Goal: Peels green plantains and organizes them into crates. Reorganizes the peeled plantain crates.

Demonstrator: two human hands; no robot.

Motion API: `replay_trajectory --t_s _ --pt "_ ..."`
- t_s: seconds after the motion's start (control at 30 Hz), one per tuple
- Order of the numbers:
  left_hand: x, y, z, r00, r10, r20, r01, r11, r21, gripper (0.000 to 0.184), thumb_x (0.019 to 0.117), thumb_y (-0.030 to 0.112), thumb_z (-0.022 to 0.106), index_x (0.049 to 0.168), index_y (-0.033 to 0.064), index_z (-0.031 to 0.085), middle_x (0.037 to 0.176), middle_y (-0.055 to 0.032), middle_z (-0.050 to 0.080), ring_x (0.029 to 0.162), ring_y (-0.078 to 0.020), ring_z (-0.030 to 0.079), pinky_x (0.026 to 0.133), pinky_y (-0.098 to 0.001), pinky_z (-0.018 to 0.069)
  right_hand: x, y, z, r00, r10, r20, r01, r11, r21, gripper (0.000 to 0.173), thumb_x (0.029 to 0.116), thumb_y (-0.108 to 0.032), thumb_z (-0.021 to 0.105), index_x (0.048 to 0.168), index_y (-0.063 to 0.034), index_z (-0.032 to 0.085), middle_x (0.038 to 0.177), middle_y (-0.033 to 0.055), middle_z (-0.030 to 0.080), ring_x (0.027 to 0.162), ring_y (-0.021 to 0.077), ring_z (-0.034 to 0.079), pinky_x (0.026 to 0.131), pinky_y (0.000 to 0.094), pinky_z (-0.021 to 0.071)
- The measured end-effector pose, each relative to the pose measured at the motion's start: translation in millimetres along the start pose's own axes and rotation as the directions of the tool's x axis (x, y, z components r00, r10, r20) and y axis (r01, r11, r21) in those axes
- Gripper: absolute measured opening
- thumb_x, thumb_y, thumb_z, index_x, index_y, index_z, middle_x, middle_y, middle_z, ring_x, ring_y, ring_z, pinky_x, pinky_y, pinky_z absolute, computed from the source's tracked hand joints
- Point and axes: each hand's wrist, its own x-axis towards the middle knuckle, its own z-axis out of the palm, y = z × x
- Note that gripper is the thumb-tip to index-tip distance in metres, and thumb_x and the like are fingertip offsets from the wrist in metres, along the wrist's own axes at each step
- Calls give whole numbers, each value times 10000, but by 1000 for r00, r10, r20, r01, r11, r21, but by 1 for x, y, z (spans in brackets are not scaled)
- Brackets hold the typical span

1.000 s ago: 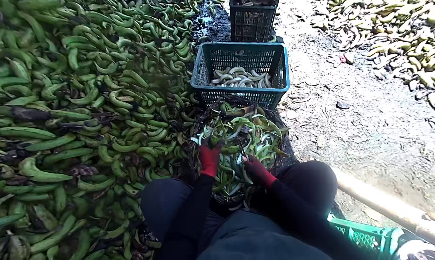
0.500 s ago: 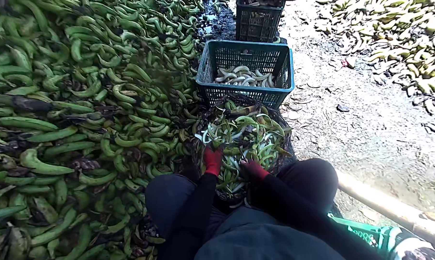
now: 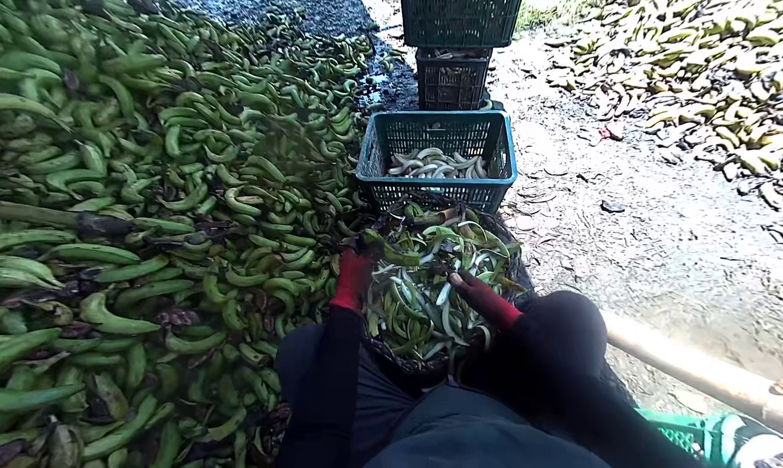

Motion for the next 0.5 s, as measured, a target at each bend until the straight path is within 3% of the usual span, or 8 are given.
replay_trajectory --t_s 0.03,0.1,0.2,0.27,0.33,0.43,0.5 --pt "0 1 -2 1000 -23 14 24 995 -94 530 995 438 641 1439 173 523 1269 -85 659 1082 -198 659 935 -450 559 2 -6 -4 999 -35 -12 34 998 -45 675 1061 -613 300 1482 -130 514 1390 147 625 1311 280 579 1113 553 441" --pt "1 -1 1 999 -21 30 28 972 -234 488 1051 490 500 1433 186 521 1274 -71 642 1090 -187 639 928 -443 552 4 -20 -8 995 -96 -35 90 985 -145 677 1057 -622 276 1432 -144 576 1381 142 635 1324 297 569 1122 595 410" --pt "-2 -6 19 999 -15 -33 8 976 -218 598 1062 612 304 1416 200 554 1282 -77 639 1103 -191 621 912 -468 540 0 -48 -9 975 -222 -5 207 918 -337 577 1039 -597 384 1281 -150 657 1183 118 696 1128 298 650 998 605 468" --pt "-10 -2 28 998 -40 -50 28 974 -226 629 1045 653 293 1441 230 539 1311 -63 630 1126 -182 614 932 -462 532 -5 -63 -6 950 -309 41 298 862 -409 564 1013 -612 445 1209 -140 683 1117 101 695 1054 283 656 961 586 478" --pt "-10 -2 34 998 -28 -54 16 977 -214 623 1037 661 322 1410 224 562 1271 -56 644 1085 -178 624 898 -460 545 -11 -75 -3 932 -353 83 351 822 -449 551 1005 -610 470 1196 -141 688 1119 96 686 1076 281 638 1000 578 450" --pt "-11 -6 36 999 20 29 -13 973 -228 574 1066 581 343 1532 262 450 1493 -22 527 1305 -181 537 1044 -492 482 -13 -83 0 928 -359 95 352 767 -537 532 1007 -625 473 1173 -168 690 1108 94 678 1086 288 632 1009 573 436" --pt "-17 1 42 999 -34 39 43 959 -279 577 1046 615 371 1489 266 495 1425 -21 573 1240 -173 568 996 -471 505 -10 -82 1 928 -367 63 340 768 -542 525 998 -628 491 1163 -175 698 1102 94 676 1076 292 628 1000 576 428"
